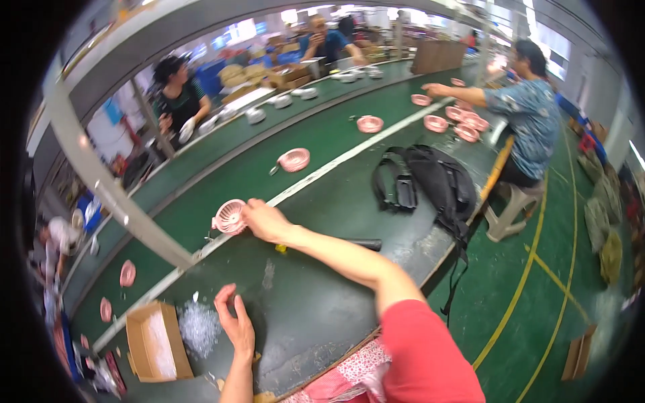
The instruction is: The person assembles a pink plastic fan housing by fitting plastic components together, using a yellow hammer to secure them.
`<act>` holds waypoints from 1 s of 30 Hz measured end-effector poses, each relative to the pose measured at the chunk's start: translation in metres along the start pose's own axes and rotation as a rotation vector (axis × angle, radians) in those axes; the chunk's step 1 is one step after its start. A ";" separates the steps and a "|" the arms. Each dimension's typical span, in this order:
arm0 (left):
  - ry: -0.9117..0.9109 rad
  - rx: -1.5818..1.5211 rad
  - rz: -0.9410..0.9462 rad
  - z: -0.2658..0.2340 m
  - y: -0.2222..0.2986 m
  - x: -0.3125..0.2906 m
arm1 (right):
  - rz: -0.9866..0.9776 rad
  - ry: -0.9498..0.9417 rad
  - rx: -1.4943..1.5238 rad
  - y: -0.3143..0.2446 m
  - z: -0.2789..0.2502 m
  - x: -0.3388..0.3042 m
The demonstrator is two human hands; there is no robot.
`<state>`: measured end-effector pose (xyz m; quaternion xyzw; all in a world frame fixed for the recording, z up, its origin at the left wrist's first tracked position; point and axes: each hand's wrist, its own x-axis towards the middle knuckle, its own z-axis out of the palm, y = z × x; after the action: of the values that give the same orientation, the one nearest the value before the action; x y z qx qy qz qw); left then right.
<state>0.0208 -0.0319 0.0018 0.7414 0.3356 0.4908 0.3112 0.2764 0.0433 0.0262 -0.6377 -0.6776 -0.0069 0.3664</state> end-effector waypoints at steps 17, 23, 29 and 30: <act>-0.613 0.148 0.421 -0.014 0.010 0.019 | -0.177 -0.211 0.293 -0.018 -0.039 -0.117; -0.563 0.402 0.510 -0.009 0.007 0.016 | -0.161 -0.136 0.185 -0.019 -0.031 -0.129; -0.545 0.424 0.529 -0.005 0.019 0.010 | -0.117 0.026 -0.150 -0.019 -0.086 -0.126; -0.533 0.426 0.543 -0.006 0.019 0.009 | -0.032 0.064 -0.188 -0.012 -0.107 -0.124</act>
<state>0.0214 -0.0348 0.0233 0.9512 0.1302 0.2661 0.0868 0.3079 -0.1163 0.0479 -0.6578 -0.6721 -0.0965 0.3261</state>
